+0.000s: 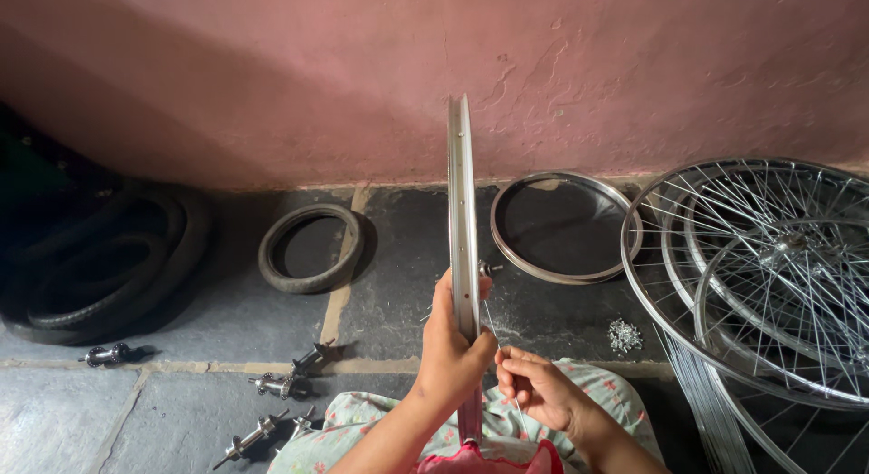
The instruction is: The person sits on the floor and assembles a bicycle wheel by inserting spokes through the rim and hub. They repeatedly pick spokes, thread them through the rim holes, and secure them into the hub, rotating the wheel as needed to continue the process.
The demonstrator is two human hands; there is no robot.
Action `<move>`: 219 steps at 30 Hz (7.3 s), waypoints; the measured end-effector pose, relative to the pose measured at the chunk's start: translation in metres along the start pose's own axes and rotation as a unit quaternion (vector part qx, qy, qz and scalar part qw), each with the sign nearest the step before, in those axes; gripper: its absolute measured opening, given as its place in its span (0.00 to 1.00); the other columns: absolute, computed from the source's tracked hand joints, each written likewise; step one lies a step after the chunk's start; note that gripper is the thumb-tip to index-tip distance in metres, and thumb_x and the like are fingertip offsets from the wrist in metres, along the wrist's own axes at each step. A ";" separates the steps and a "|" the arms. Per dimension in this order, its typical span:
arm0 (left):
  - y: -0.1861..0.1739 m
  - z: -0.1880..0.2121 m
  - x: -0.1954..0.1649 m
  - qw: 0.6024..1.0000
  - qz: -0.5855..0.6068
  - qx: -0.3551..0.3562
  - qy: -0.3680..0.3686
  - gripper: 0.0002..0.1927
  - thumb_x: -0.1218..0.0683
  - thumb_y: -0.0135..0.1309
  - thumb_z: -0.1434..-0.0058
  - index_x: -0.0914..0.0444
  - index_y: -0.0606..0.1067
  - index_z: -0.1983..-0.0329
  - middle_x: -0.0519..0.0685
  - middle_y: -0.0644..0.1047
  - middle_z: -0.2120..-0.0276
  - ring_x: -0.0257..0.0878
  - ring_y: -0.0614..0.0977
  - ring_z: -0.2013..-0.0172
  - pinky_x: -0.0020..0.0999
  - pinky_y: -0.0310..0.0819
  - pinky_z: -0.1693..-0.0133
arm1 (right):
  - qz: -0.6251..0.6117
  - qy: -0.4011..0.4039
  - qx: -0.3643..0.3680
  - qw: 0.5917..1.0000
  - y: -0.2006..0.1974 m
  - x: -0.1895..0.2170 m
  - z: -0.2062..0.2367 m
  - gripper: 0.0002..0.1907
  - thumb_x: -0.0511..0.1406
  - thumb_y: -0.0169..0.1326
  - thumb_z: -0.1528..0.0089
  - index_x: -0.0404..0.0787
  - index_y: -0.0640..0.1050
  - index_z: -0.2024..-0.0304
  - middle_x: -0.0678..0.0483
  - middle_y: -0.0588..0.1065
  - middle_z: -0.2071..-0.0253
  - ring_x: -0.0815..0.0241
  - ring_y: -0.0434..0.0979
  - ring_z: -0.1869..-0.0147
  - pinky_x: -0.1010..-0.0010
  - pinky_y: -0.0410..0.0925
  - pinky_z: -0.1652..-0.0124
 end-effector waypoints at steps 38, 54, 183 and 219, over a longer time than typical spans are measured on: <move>0.005 0.010 0.002 1.000 0.004 0.001 -0.006 0.37 0.66 0.52 0.48 0.60 0.62 0.32 0.49 0.79 0.47 0.37 0.81 0.53 0.32 0.75 0.53 | -0.167 -0.058 0.024 0.984 0.050 0.044 -0.003 0.03 0.32 0.48 0.35 0.41 0.72 0.59 0.62 0.69 0.72 0.76 0.68 0.73 0.88 0.60 0.76; -0.001 0.018 -0.001 0.991 -0.111 -0.033 0.061 0.24 0.63 0.56 0.49 0.66 0.68 0.46 0.56 0.74 0.59 0.50 0.79 0.61 0.41 0.74 0.57 | -0.268 -0.140 0.075 0.950 0.122 0.097 -0.048 0.07 0.34 0.50 0.30 0.37 0.76 0.57 0.51 0.78 0.64 0.63 0.81 0.59 0.72 0.77 0.56; -0.012 -0.008 0.055 1.000 0.021 0.008 -0.012 0.20 0.63 0.55 0.45 0.64 0.72 0.48 0.42 0.73 0.73 0.26 0.72 0.73 0.26 0.68 0.72 | 0.591 -0.667 0.021 0.453 0.250 0.141 0.096 0.12 0.25 0.66 0.42 0.38 0.80 0.57 0.52 0.79 0.62 0.55 0.79 0.59 0.67 0.72 0.58; -0.008 -0.004 0.061 0.999 0.038 0.011 -0.023 0.19 0.63 0.58 0.46 0.64 0.73 0.50 0.46 0.76 0.60 0.32 0.74 0.63 0.30 0.69 0.67 | 0.801 -0.549 0.015 0.239 0.300 0.148 0.116 0.05 0.35 0.60 0.48 0.45 0.77 0.70 0.56 0.70 0.73 0.58 0.75 0.67 0.68 0.70 0.70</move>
Point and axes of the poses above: each hand's wrist, its own z-axis away from the middle knuckle, its own y-axis out of the palm, x = y × z, the point moved 7 cm from there along -z, towards the middle knuckle
